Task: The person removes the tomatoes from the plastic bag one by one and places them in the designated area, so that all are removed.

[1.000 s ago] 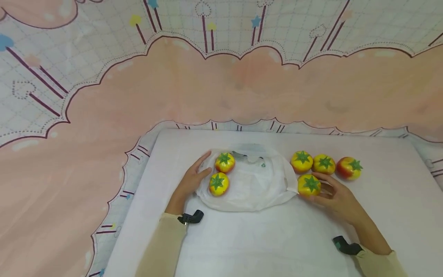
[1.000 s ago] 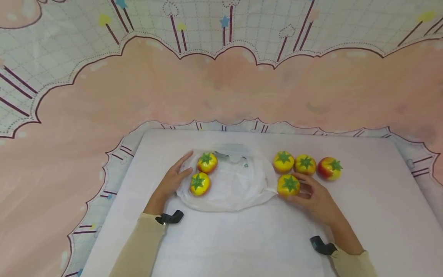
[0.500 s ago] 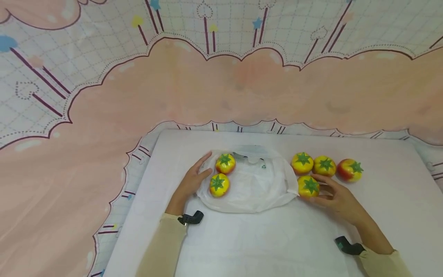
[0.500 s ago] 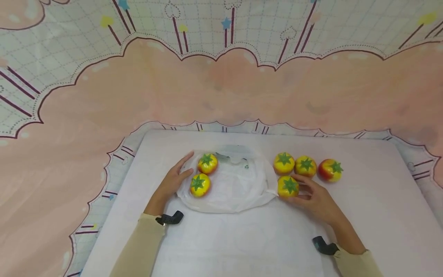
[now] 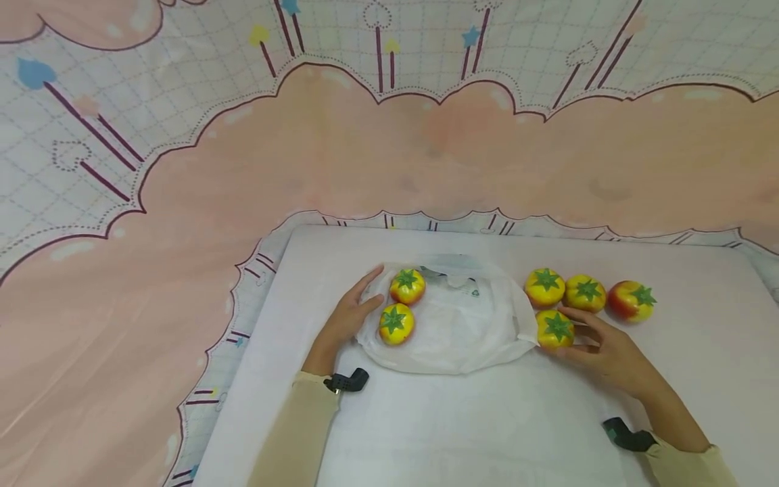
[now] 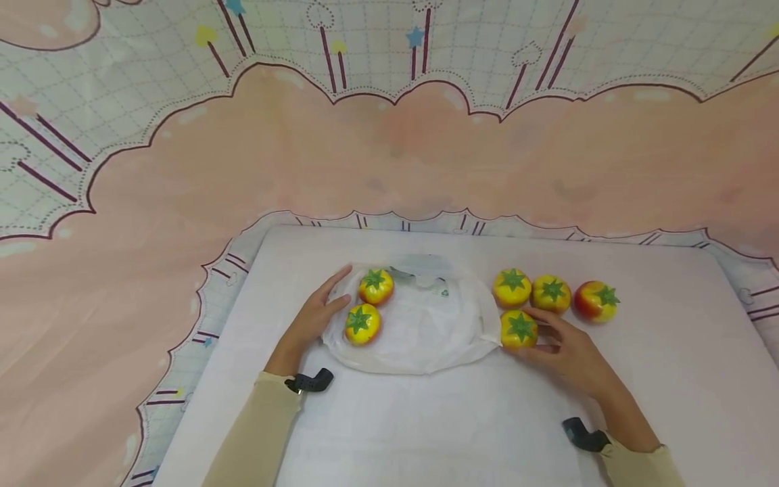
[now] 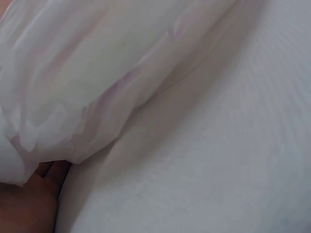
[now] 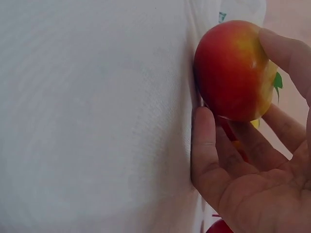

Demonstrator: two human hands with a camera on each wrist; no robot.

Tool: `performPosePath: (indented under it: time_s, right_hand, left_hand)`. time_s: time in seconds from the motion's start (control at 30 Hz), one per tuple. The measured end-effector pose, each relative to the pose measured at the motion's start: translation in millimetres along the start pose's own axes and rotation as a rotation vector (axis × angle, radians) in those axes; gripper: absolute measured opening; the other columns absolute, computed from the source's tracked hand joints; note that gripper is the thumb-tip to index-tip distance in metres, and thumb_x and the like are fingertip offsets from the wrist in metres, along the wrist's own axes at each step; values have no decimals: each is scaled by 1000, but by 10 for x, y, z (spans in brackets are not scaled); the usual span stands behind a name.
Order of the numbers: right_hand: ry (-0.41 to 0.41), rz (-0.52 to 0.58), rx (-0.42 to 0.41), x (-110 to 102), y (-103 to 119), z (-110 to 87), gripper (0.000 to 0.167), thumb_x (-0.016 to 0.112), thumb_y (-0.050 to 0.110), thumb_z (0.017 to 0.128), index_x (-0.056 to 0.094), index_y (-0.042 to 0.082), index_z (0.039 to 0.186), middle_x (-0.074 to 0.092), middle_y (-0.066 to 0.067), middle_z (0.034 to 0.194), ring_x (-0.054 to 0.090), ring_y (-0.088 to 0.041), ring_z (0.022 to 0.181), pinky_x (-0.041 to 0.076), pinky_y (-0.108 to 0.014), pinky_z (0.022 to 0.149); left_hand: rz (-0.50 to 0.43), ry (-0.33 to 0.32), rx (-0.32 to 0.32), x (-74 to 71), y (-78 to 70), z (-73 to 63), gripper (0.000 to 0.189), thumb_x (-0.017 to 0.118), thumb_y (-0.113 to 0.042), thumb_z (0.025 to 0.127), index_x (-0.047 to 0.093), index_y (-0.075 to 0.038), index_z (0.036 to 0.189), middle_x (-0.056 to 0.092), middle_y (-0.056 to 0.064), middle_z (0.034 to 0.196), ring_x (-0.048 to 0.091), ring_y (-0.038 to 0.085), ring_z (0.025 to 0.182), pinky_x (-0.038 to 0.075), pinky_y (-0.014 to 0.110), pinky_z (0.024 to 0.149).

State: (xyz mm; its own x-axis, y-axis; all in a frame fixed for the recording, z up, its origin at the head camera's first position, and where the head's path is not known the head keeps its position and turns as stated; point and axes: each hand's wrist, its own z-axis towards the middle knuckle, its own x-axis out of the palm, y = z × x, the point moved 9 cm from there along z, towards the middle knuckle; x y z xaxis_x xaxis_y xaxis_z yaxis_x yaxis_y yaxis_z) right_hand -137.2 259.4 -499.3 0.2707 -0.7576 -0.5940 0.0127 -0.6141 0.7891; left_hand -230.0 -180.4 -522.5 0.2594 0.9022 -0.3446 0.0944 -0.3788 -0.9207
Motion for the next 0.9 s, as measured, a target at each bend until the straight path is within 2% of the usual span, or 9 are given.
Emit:
performPosePath:
  time_s: [0.23, 0.4, 0.47, 0.53, 0.63, 0.67, 0.73, 0.8, 0.9]
  right_hand:
    - [9, 11, 9, 2, -13, -9, 76, 75, 31, 94, 38, 16, 158, 40, -21, 158, 55, -47, 129, 48, -8, 87]
    - [9, -3, 5, -3, -22, 14, 76, 76, 33, 93, 39, 17, 158, 40, -20, 159, 55, -46, 129, 49, -9, 88]
    - [11, -12, 12, -9, -29, 13, 77, 76, 34, 93, 38, 16, 158, 41, -21, 159, 55, -47, 130, 56, -19, 90]
    - [5, -21, 8, -23, -20, 4, 76, 76, 33, 93, 39, 15, 157, 42, -22, 158, 55, -48, 129, 60, -34, 94]
    - [-7, -24, -16, -41, 20, -1, 75, 76, 31, 93, 40, 14, 156, 43, -22, 157, 55, -49, 130, 56, -55, 97]
    - [-12, -26, -23, -48, 37, -3, 75, 77, 31, 92, 41, 15, 156, 43, -21, 157, 55, -48, 130, 56, -54, 97]
    - [-24, -35, -40, -58, 68, -6, 75, 78, 30, 91, 42, 13, 155, 45, -22, 156, 55, -48, 129, 60, -46, 94]
    - [-41, -52, -45, -79, 105, -25, 76, 79, 31, 90, 43, 12, 155, 47, -22, 154, 57, -46, 127, 62, -29, 89]
    - [-80, -82, -48, -117, 170, -74, 77, 81, 32, 89, 44, 12, 154, 51, -19, 151, 59, -38, 124, 55, -11, 83]
  left_hand:
    - [-5, 9, 0, 25, 6, 18, 55, 60, -36, 102, 40, -60, 146, 28, -23, 164, 17, 17, 159, 13, 56, 129]
    - [-8, 3, 17, 12, -19, 7, 56, 60, -35, 101, 40, -56, 149, 29, -21, 165, 17, 18, 159, 12, 56, 129]
    - [-12, 8, 30, 19, -35, 3, 56, 60, -35, 102, 40, -54, 150, 29, -20, 166, 17, 19, 159, 12, 56, 129]
    - [-16, 15, 35, 31, -39, 8, 56, 60, -34, 102, 40, -53, 151, 28, -18, 166, 16, 20, 159, 12, 56, 129]
    - [-11, 13, 23, 39, -29, 22, 56, 60, -35, 102, 40, -56, 149, 28, -20, 166, 17, 19, 159, 13, 55, 129]
    - [-9, 10, 19, 37, -24, 27, 56, 60, -34, 101, 40, -57, 149, 28, -21, 165, 17, 19, 159, 13, 55, 129]
    - [-4, 4, 16, 32, -20, 32, 56, 60, -34, 101, 40, -58, 148, 29, -22, 165, 18, 18, 159, 14, 55, 129]
    - [-2, 2, 17, 24, -24, 28, 56, 60, -33, 101, 40, -57, 148, 29, -21, 165, 18, 19, 159, 14, 55, 129]
    - [-5, -1, 8, 9, -15, 18, 56, 60, -33, 101, 41, -57, 148, 29, -21, 165, 17, 18, 159, 13, 55, 129]
